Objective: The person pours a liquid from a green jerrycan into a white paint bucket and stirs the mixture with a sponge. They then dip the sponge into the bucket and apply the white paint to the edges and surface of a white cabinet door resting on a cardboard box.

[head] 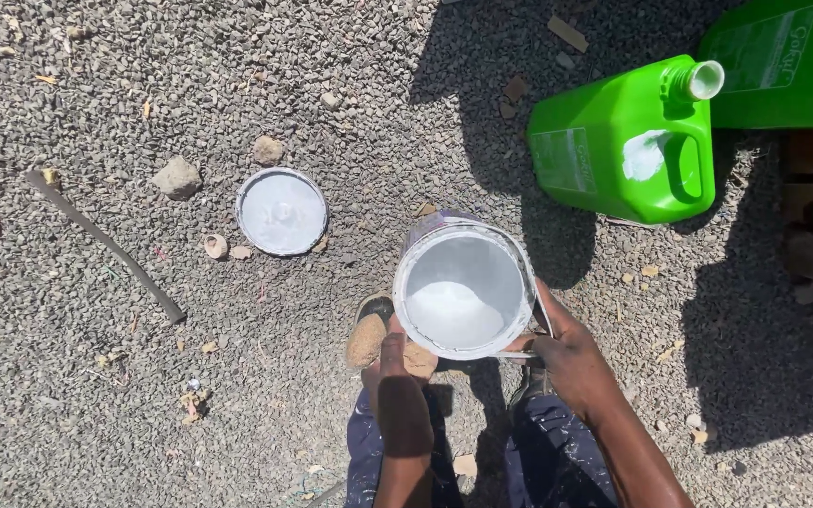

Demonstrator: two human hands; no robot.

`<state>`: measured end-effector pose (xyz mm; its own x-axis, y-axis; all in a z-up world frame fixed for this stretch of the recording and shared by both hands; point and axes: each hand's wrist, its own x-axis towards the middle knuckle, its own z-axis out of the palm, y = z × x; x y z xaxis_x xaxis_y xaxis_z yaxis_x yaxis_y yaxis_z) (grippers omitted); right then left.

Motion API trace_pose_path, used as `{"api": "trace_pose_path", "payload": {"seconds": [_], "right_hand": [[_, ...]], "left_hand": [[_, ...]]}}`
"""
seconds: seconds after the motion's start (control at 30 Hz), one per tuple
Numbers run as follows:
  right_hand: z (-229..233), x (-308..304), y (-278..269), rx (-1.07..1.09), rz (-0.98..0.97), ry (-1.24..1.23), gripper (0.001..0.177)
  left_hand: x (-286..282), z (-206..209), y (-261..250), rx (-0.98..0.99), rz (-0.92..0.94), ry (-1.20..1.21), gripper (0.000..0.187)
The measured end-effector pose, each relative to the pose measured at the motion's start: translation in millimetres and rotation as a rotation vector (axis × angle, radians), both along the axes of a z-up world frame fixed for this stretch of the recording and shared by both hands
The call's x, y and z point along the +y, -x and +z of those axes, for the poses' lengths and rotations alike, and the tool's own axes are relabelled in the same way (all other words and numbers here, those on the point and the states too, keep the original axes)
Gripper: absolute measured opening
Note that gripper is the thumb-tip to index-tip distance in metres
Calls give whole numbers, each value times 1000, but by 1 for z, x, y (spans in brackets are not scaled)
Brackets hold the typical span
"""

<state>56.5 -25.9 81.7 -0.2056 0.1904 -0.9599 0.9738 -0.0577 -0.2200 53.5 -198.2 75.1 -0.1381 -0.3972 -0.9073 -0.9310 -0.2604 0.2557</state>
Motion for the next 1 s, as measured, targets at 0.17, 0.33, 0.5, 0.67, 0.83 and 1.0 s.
{"api": "trace_pose_path", "payload": {"seconds": [0.17, 0.33, 0.5, 0.67, 0.83, 1.0], "right_hand": [[22, 21, 24, 24, -46, -146, 88], [7, 13, 16, -7, -40, -27, 90], [-1, 35, 9, -45, -81, -174, 85], [-1, 34, 4, -42, -96, -77, 89], [-8, 35, 6, 22, -92, -171, 84], [-8, 30, 2, 216, -65, -12, 81]], "left_hand": [[28, -22, -11, 15, 51, -96, 41], [10, -55, -57, 166, 38, 23, 62], [5, -95, -91, 172, 9, -27, 45], [8, -96, -102, 126, -17, -41, 31], [24, -88, -83, 89, -38, -62, 27], [34, -59, -42, 70, -62, -69, 38]]}}
